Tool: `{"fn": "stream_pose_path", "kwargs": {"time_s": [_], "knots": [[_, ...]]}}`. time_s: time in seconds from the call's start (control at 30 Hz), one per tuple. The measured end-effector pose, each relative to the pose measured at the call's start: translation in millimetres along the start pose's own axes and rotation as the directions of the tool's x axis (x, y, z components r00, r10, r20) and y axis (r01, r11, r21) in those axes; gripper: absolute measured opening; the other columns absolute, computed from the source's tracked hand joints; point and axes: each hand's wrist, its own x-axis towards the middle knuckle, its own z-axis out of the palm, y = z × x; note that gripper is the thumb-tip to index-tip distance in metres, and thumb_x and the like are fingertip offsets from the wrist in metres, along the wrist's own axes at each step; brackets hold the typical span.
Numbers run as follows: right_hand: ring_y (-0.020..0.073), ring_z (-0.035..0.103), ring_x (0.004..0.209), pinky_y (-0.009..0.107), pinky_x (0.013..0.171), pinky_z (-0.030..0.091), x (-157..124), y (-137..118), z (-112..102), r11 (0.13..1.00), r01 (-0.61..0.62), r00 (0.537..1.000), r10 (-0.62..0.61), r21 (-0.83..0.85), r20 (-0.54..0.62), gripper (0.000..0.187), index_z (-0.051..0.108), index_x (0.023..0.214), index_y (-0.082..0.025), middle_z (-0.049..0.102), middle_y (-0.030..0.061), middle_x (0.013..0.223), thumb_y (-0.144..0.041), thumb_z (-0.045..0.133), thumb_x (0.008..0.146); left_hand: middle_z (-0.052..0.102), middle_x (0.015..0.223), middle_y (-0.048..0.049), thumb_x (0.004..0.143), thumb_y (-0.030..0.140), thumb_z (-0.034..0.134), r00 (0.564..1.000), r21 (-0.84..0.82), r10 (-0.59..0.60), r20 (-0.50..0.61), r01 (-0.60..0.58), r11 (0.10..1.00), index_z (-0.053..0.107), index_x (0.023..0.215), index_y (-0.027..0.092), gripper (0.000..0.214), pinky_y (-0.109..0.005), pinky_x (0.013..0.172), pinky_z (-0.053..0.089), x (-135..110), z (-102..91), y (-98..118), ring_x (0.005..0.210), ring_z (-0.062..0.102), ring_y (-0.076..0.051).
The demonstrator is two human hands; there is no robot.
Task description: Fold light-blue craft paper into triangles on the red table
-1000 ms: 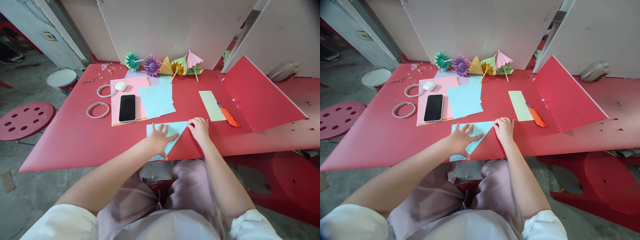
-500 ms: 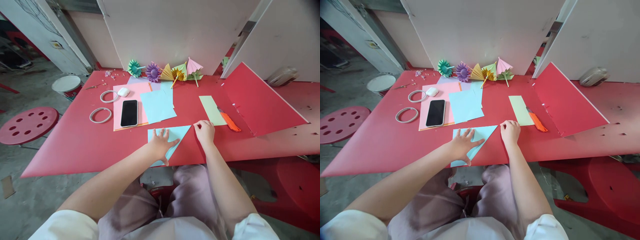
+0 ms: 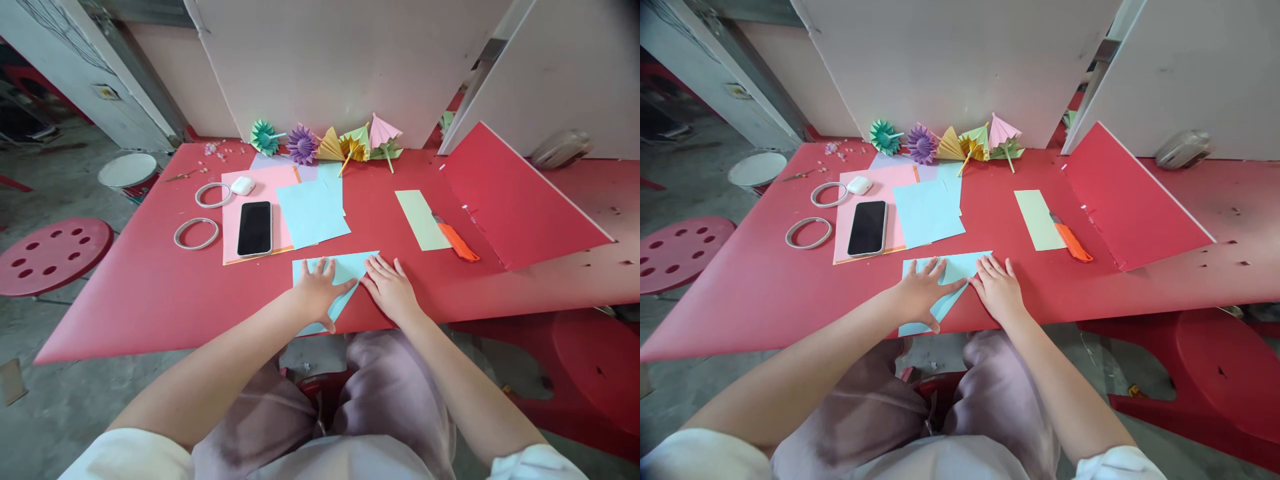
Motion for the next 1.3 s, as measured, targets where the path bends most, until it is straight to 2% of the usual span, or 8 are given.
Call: {"fn": "stream_pose_path", "kwargs": {"time_s": [0.23, 0.37, 0.47, 0.57, 0.63, 0.9, 1.07, 1.3], "knots": [[0.0258, 0.046, 0.118, 0.058, 0.106, 0.01, 15.0, 17.4, -5.9, 0.986, -0.127, 0.985, 0.112, -0.108, -0.13, 0.041, 0.059, 0.114, -0.016, 0.06, 0.0078, 0.118, -0.039, 0.034, 0.091, 0.002, 0.149, -0.0171, 0.048, 0.056, 0.077, 1.0, -0.018, -0.001, 0.026, 0.002, 1.0, 0.01, 0.139, 0.04, 0.114, -0.069, 0.094, 0.009, -0.5, -2.0, -0.2, 0.133, 0.001, -0.043], [0.028, 0.045, 0.119, 0.059, 0.104, 0.013, 24.1, 23.1, -14.5, 0.977, -0.179, 0.977, 0.163, -0.115, -0.138, 0.038, 0.065, 0.102, -0.018, 0.065, 0.0083, 0.11, -0.039, 0.037, 0.089, 0.003, 0.149, -0.0171, 0.048, 0.057, 0.077, 1.0, -0.013, -0.002, 0.017, 0.003, 1.0, 0.011, 0.139, 0.04, 0.114, -0.069, 0.093, 0.01, 0.5, -0.8, -0.2, 0.133, 0.001, -0.044], [0.0284, 0.042, 0.122, 0.059, 0.103, 0.015, 24.5, 8.2, -14.5, 0.98, -0.192, 0.971, 0.18, -0.061, -0.158, 0.04, 0.059, 0.113, -0.016, 0.061, 0.0106, 0.117, -0.038, 0.035, 0.09, 0.005, 0.148, -0.0182, 0.047, 0.055, 0.077, 1.0, -0.012, 0.0, 0.006, 0.0, 1.0, 0.012, 0.139, 0.039, 0.114, -0.07, 0.093, 0.011, 1.3, 1.2, -0.5, 0.133, 0.003, -0.044], [0.0231, 0.039, 0.126, 0.051, 0.107, 0.015, 18.5, -17.0, -5.8, 1.0, -0.004, 0.996, 0.006, 0.014, -0.085, 0.044, 0.048, 0.127, -0.015, 0.052, 0.0108, 0.127, -0.034, 0.03, 0.091, 0.007, 0.148, -0.0193, 0.046, 0.054, 0.078, 1.0, -0.02, 0.004, -0.018, -0.004, 1.0, 0.019, 0.139, 0.035, 0.112, -0.07, 0.092, 0.01, 1.7, 3.1, -0.9, 0.132, 0.004, -0.045], [0.0214, 0.039, 0.126, 0.049, 0.107, 0.019, 14.3, -26.8, 1.1, 0.998, 0.027, 1.0, -0.026, 0.058, -0.017, 0.046, 0.046, 0.128, -0.015, 0.047, 0.011, 0.132, -0.034, 0.026, 0.092, 0.008, 0.148, -0.0193, 0.045, 0.053, 0.079, 0.999, -0.032, 0.006, -0.037, -0.007, 0.999, 0.023, 0.139, 0.033, 0.111, -0.071, 0.092, 0.01, 1.4, 3.3, -0.9, 0.132, 0.004, -0.045], [0.023, 0.035, 0.128, 0.049, 0.107, 0.017, 11.3, 2.6, 7.0, 0.996, -0.093, 0.996, 0.092, 0.016, 0.006, 0.056, 0.036, 0.135, -0.012, 0.037, 0.0141, 0.138, -0.045, 0.029, 0.09, 0.004, 0.149, -0.0163, 0.047, 0.055, 0.077, 1.0, -0.064, 0.013, -0.019, -0.014, 0.998, 0.013, 0.14, 0.038, 0.113, -0.07, 0.093, 0.009, -1.3, 2.0, -4.1, 0.133, 0.003, -0.043], [0.0227, 0.032, 0.13, 0.049, 0.108, 0.016, 8.4, 4.9, 9.5, 0.993, -0.119, 0.993, 0.119, -0.003, -0.015, 0.061, 0.033, 0.136, -0.011, 0.036, 0.0136, 0.139, -0.05, 0.028, 0.089, -0.001, 0.149, -0.0171, 0.052, 0.064, 0.069, 0.992, -0.109, 0.045, -0.116, -0.058, 0.992, 0.013, 0.141, 0.031, 0.11, -0.068, 0.096, 0.005, -4.8, 16.6, -14.7, 0.134, 0.0, -0.04], [0.0258, 0.027, 0.132, 0.051, 0.108, 0.013, 7.8, 1.7, 9.4, 0.991, -0.135, 0.99, 0.136, -0.014, 0.037, 0.082, 0.026, 0.139, -0.011, 0.03, 0.0143, 0.143, -0.067, 0.031, 0.079, -0.003, 0.149, -0.0119, 0.062, 0.074, 0.051, 0.964, -0.143, 0.023, -0.264, -0.063, 0.988, 0.007, 0.143, 0.024, 0.104, -0.052, 0.106, 0.004, -26.4, 49.6, -30.7, 0.136, -0.003, -0.03]]}}
